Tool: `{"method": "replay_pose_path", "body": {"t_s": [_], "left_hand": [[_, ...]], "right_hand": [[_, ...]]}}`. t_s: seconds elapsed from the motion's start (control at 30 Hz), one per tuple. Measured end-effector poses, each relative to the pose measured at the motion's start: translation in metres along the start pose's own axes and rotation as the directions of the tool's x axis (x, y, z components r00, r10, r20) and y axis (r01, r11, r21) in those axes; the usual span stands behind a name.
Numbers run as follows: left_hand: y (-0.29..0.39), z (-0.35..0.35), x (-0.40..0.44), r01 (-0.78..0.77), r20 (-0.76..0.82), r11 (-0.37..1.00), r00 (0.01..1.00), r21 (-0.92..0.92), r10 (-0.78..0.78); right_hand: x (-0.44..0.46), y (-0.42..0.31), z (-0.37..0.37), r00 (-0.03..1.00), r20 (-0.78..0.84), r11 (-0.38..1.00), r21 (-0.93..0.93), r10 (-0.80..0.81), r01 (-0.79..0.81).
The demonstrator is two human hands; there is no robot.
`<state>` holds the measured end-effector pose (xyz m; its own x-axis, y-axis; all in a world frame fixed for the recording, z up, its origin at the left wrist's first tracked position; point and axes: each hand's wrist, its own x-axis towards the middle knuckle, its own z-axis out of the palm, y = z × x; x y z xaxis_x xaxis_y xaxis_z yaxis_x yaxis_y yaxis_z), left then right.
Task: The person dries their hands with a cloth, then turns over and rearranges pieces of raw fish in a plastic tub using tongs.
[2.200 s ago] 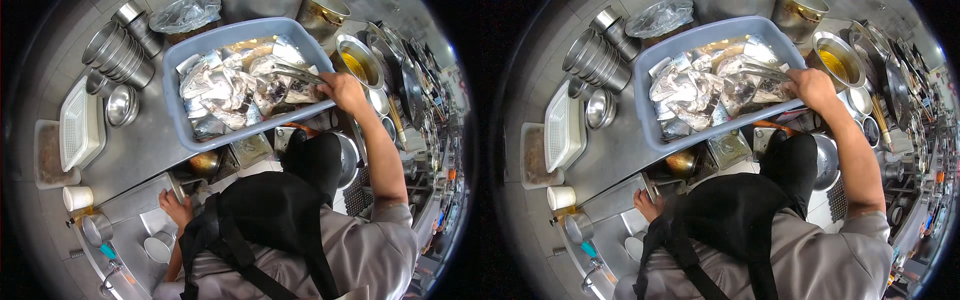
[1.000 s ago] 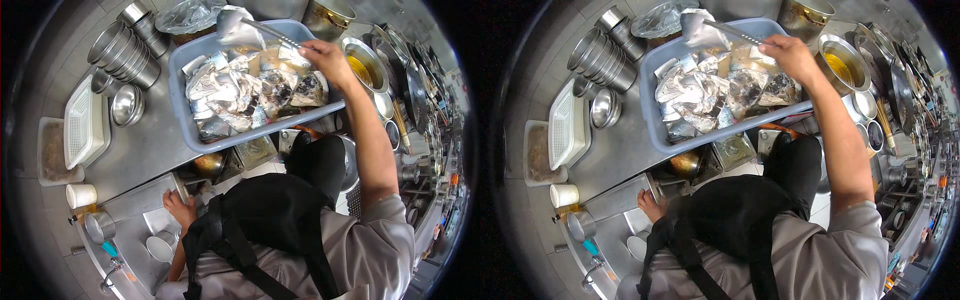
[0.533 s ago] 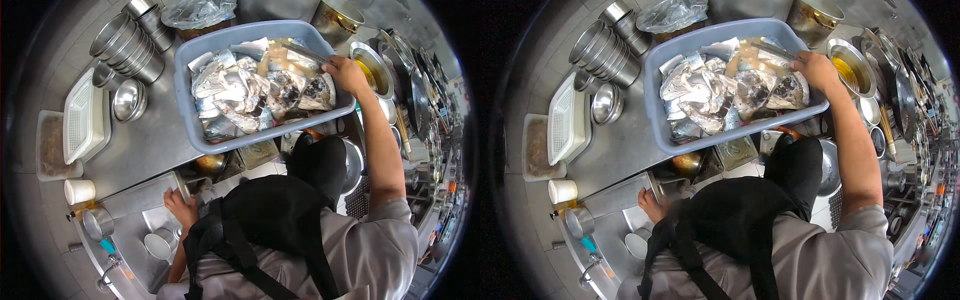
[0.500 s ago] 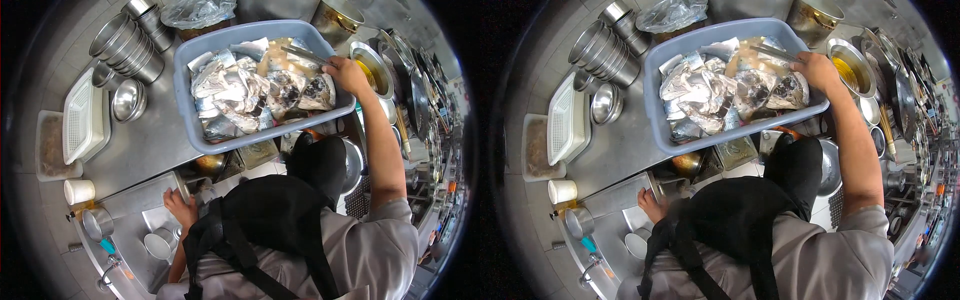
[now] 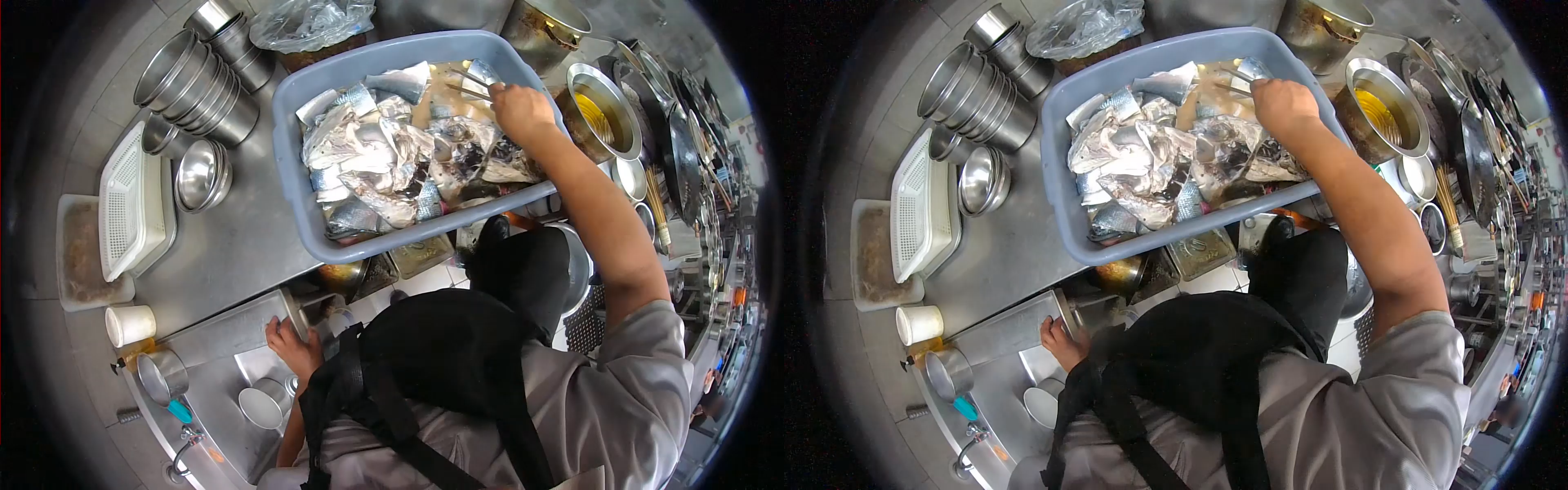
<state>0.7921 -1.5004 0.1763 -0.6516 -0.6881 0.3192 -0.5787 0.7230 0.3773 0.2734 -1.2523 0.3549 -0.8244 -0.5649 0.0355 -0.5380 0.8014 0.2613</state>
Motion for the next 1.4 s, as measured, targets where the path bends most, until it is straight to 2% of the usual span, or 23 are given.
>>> {"method": "replay_pose_path", "body": {"t_s": [0.1, 0.23, 0.3, 0.33, 0.37, 0.43, 0.53, 0.67, 0.73, 0.77, 0.83, 0.93, 0.97, 1.03, 1.13, 1.4], "left_hand": [[0.0, -0.001, 0.0, 0.024, 0.017, 1.0, 1.0, -0.006, -0.024], [0.001, -0.001, 0.001, 0.036, -0.007, 0.999, 0.999, 0.016, -0.035], [0.004, -0.002, 0.001, 0.041, -0.002, 0.999, 0.999, 0.014, -0.041], [0.004, -0.003, 0.001, 0.038, 0.016, 0.999, 0.999, 0.005, -0.038], [0.004, -0.004, 0.001, 0.037, 0.033, 0.999, 0.999, -0.002, -0.037], [0.002, -0.002, 0.001, 0.034, 0.013, 0.999, 0.999, 0.004, -0.034], [0.001, 0.0, -0.001, 0.031, -0.011, 0.999, 0.999, 0.008, -0.031], [0.002, 0.0, 0.001, 0.029, -0.016, 1.0, 0.999, 0.004, -0.029], [0.007, -0.004, 0.001, 0.036, -0.016, 0.999, 0.999, 0.002, -0.036], [0.009, -0.004, 0.002, 0.033, -0.021, 0.999, 0.999, 0.002, -0.033], [0.008, -0.004, 0.002, 0.031, -0.016, 0.999, 0.999, -0.009, -0.032], [0.006, -0.004, 0.001, 0.031, -0.01, 1.0, 0.999, -0.008, -0.031], [0.006, -0.004, 0.001, 0.026, -0.011, 1.0, 1.0, -0.003, -0.026], [0.006, -0.004, 0.0, 0.03, -0.009, 1.0, 1.0, -0.007, -0.03], [0.004, -0.003, 0.001, 0.023, 0.001, 1.0, 1.0, -0.008, -0.023], [0.005, -0.003, 0.0, 0.022, 0.022, 1.0, 1.0, -0.007, -0.022]], "right_hand": [[0.006, 0.013, 0.0, 0.998, 0.06, 0.999, 0.033, 0.027, -0.029], [0.004, 0.031, -0.029, 1.0, 0.018, 0.999, 0.05, -0.016, 0.015], [0.013, 0.034, -0.044, 0.998, 0.061, 0.999, -0.039, -0.034, 0.036], [0.017, 0.033, -0.047, 0.994, 0.04, 0.987, -0.116, -0.103, 0.107], [0.023, 0.032, -0.047, 0.994, 0.04, 0.988, -0.116, -0.101, 0.105], [0.032, 0.028, -0.051, 0.974, 0.042, 0.949, -0.22, -0.222, 0.226], [0.037, 0.005, -0.062, 0.968, 0.115, 0.917, -0.312, -0.223, 0.248], [0.018, 0.006, -0.09, 0.95, 0.141, 0.892, -0.328, -0.278, 0.31], [0.016, 0.026, -0.078, 0.977, 0.129, 0.957, -0.218, -0.168, 0.193], [0.014, 0.032, -0.075, 0.977, 0.129, 0.955, -0.223, -0.169, 0.195], [0.011, 0.044, -0.07, 0.981, 0.19, 0.99, -0.131, -0.032, 0.058], [-0.002, 0.06, -0.073, 0.981, 0.194, 0.998, -0.064, -0.012, 0.024], [-0.004, 0.063, -0.069, 0.98, 0.197, 0.998, -0.063, -0.012, 0.025], [-0.009, 0.063, -0.064, 0.981, 0.172, 0.996, -0.015, 0.091, -0.09], [-0.014, 0.054, -0.062, 0.969, 0.169, 0.984, -0.05, 0.179, -0.173], [0.002, 0.048, -0.075, 0.952, 0.245, 0.983, -0.045, 0.185, -0.179]]}}
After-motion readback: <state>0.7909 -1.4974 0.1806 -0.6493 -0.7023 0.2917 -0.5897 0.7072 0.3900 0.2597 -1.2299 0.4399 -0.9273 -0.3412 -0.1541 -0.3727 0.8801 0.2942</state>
